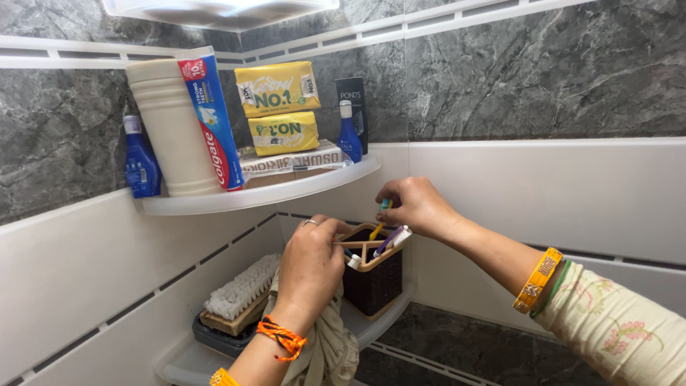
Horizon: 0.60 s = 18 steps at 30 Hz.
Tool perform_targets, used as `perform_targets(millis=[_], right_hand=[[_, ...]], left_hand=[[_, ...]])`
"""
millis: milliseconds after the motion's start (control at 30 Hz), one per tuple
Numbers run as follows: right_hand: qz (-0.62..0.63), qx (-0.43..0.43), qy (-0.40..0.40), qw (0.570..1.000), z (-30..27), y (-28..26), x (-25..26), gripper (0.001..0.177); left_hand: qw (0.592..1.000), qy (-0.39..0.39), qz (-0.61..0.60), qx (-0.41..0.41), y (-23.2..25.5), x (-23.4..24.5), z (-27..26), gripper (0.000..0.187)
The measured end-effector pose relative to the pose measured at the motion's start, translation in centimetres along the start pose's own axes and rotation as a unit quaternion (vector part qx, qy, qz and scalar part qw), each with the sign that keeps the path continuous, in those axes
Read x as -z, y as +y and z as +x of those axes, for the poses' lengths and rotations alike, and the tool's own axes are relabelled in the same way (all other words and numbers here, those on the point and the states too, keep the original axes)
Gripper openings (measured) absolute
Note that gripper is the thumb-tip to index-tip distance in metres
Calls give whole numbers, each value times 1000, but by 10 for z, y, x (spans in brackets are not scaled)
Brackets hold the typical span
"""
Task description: The person wipes a pink bath sponge in a small tray with a cloth, then wipes a soap dish containing two bars of soap. They wipe a wooden brush and a toothbrush holder, then rearrange toothbrushes inside the holder. Finally, they stack and align yellow soap boxes on a corner shelf.
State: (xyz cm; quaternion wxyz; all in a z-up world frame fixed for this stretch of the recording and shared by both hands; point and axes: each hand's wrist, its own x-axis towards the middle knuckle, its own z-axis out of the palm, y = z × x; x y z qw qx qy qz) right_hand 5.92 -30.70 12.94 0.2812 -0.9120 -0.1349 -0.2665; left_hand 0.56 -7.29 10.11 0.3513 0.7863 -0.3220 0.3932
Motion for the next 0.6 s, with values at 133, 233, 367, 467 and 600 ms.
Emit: perform_targets(millis=[133, 233, 367, 467, 600], right_hand=[[-97, -8, -13, 995, -7, -13, 19, 44], [-213, -21, 11, 977, -15, -36, 41, 45], [-168, 139, 8, 976, -34, -68, 65, 40], [-195, 130, -187, 954, -42, -89, 60, 46], [-281, 153, -169, 932, -42, -98, 55, 18]], left_hand=[[999, 18, 23, -29, -1, 12, 0, 24], [996, 45, 49, -55, -5, 31, 2, 25], [996, 17, 59, -65, -2, 36, 3, 19], [995, 3, 56, -81, 4, 30, 2, 15], [996, -1, 50, -81, 5, 30, 0, 14]])
